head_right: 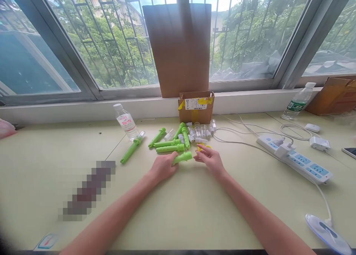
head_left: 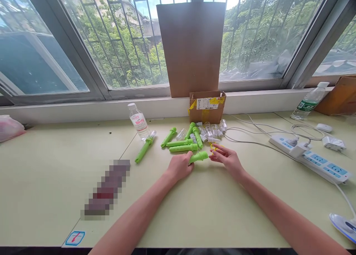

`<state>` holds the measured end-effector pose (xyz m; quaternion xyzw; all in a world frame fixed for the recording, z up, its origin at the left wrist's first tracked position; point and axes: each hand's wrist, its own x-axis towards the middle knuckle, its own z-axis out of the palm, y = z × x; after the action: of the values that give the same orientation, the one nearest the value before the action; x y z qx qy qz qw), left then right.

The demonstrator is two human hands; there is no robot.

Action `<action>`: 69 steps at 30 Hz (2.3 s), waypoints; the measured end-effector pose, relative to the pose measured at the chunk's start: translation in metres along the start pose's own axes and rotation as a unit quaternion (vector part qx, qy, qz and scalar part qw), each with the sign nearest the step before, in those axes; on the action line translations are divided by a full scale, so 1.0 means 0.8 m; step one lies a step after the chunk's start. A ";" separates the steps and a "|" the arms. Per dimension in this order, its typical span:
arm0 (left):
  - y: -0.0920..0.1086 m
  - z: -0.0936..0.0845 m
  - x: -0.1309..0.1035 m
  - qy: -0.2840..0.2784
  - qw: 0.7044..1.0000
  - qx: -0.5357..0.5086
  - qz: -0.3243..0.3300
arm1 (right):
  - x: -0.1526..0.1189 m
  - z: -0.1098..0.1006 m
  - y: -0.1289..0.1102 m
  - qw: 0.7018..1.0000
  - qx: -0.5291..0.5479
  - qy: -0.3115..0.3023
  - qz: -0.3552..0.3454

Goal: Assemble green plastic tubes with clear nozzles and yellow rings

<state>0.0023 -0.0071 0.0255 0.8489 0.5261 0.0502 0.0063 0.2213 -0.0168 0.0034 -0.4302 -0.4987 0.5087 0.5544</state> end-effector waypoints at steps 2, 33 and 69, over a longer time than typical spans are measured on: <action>0.000 0.000 0.000 0.001 1.000 0.002 -0.001 | 0.000 -0.001 -0.001 1.000 -0.011 -0.006 0.001; 0.002 -0.003 0.000 -0.010 1.000 0.007 -0.004 | -0.001 -0.005 0.016 0.951 -0.241 0.021 -0.191; -0.002 0.004 0.001 0.007 1.000 0.009 0.008 | -0.004 0.000 0.015 0.944 -0.273 0.043 -0.181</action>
<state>0.0012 -0.0055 0.0222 0.8526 0.5200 0.0513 -0.0055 0.2198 -0.0186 -0.0086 -0.4892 -0.6633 0.2254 0.5195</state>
